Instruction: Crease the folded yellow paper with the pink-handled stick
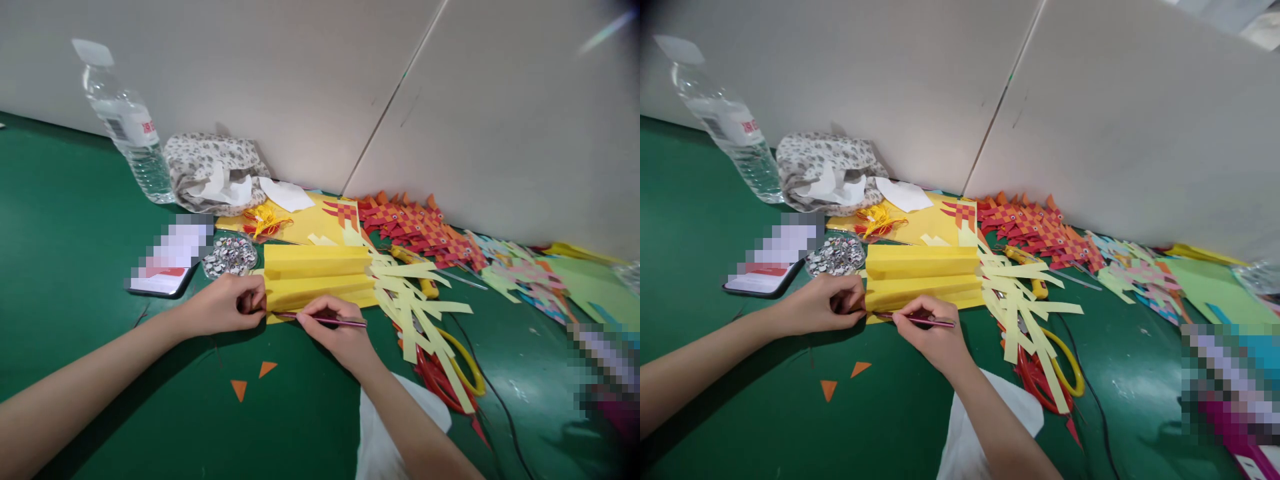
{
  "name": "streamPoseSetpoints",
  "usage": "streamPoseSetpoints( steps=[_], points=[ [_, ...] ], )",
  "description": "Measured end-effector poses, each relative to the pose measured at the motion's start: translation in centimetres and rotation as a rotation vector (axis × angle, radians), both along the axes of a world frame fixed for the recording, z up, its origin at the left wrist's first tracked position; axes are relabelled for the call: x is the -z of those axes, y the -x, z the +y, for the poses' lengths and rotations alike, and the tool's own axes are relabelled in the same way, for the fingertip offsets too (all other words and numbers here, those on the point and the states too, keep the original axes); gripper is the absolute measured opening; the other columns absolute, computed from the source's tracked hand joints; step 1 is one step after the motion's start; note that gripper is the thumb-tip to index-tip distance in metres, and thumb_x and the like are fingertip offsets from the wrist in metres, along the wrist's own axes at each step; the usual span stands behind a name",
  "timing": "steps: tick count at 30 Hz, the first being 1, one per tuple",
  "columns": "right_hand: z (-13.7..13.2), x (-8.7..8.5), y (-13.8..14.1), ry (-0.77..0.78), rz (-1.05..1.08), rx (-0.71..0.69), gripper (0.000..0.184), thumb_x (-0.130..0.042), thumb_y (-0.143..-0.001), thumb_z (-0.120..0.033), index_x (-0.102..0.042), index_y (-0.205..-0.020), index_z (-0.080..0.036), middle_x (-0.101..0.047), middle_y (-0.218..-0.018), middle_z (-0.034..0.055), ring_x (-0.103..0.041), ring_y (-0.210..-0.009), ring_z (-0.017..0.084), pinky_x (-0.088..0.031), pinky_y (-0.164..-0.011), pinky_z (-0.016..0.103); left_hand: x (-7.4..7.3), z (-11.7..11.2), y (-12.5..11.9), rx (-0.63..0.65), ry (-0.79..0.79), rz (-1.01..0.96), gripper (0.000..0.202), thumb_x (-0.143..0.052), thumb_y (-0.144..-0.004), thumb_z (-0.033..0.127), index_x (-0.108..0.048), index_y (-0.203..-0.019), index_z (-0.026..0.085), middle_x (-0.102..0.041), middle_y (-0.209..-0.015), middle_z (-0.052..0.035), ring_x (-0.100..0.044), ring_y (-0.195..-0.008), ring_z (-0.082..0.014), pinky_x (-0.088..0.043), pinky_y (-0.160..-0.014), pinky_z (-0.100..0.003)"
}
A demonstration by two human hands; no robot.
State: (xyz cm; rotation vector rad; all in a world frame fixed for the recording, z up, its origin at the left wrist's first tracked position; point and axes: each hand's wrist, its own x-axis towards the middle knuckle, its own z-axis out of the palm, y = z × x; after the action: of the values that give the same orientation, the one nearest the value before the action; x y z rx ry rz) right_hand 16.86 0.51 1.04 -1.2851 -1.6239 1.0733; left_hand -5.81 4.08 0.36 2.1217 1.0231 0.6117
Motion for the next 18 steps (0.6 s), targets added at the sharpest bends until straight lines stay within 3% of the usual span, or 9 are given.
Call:
streamPoseSetpoints(
  steps=[13, 18],
  points=[
    [0.28, 0.25, -0.38, -0.044, 0.099, 0.085, 0.017, -0.067, -0.070, -0.020, -0.053, -0.061, -0.022, -0.056, -0.057, -0.0026, -0.052, -0.053, 0.014, -0.041, -0.050, 0.026, -0.02, -0.11, 0.02, -0.007, 0.005, -0.001, 0.020, -0.057, -0.070, 0.015, -0.038, -0.064, 0.020, -0.048, -0.052, 0.0090, -0.043, -0.046, -0.0050, -0.032, -0.046, -0.014],
    [0.17, 0.32, -0.41, -0.042, 0.119, 0.007, 0.014, -0.068, -0.073, -0.023, -0.057, -0.065, -0.021, -0.061, -0.061, -0.0010, -0.057, -0.056, 0.014, -0.045, -0.054, 0.026, 0.07, -0.04, -0.03, -0.004, -0.002, -0.011, 0.019, -0.057, -0.070, 0.015, -0.039, -0.064, 0.020, -0.049, -0.053, 0.0088, -0.044, -0.046, -0.0050, -0.032, -0.046, -0.014]
  ],
)
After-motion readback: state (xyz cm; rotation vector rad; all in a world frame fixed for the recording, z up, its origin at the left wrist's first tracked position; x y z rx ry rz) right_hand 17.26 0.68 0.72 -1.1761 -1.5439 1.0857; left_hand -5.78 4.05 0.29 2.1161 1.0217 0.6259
